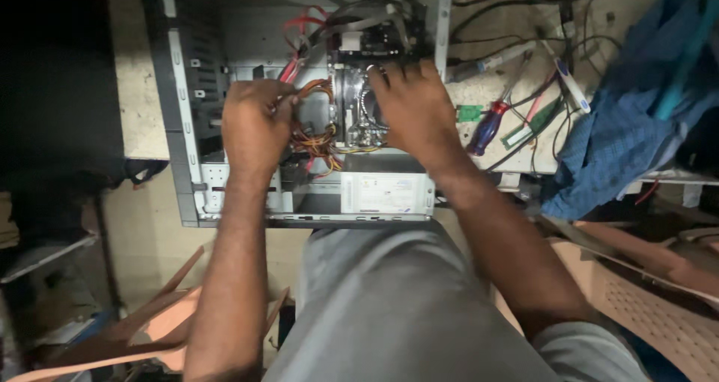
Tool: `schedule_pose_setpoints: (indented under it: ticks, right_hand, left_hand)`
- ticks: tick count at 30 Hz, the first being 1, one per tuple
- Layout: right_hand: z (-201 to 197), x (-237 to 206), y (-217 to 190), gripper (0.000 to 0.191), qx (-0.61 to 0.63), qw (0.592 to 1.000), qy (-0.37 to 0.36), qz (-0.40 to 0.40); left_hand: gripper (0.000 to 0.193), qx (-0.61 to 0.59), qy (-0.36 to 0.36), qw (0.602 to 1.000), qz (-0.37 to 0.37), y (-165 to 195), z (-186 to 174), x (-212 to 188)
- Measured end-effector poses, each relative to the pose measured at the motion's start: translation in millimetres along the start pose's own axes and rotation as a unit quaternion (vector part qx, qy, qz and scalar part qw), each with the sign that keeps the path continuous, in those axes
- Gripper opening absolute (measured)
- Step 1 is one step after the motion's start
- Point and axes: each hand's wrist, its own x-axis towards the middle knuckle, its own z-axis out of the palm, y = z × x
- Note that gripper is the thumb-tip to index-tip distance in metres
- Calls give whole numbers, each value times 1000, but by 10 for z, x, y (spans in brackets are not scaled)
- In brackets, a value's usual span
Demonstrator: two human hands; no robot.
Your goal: The person works inside an open desktop computer case on a workbench, removing and repositioning the CPU cooler and heatsink, adjusting cables and board components, and using a screwdriver to loosen and tighten screws. Other people's hands occasionally reach in to pass or hold parts while the person continues working on the motherboard area.
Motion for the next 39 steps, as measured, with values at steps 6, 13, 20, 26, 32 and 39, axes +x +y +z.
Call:
schedule_pose_setpoints:
  ticks: [6, 13, 20, 26, 32, 39]
  right_hand:
    - [1, -81, 105, 92, -37, 999, -28, -2]
    - [-85, -45, 234, 100, -34, 997, -72, -7]
    - [-122, -93, 165, 99, 20, 997, -73, 18]
    - [61, -69, 131, 100, 40, 991, -93, 89]
    - [221, -53, 216, 101, 55, 983, -125, 124]
    - [288, 2, 260, 96, 10, 986, -128, 103]
  left_hand:
    - [17, -2, 7, 999, 43, -132, 207, -94]
    - [9, 34, 3, 998, 57, -52, 423, -31]
    - [12, 6, 28, 997, 75, 34, 575, -15]
    - [15, -22, 39, 996, 83, 66, 653, 38]
    - [15, -29, 31, 997, 69, 68, 702, 54]
    - [12, -4, 17, 996, 83, 73, 689, 88]
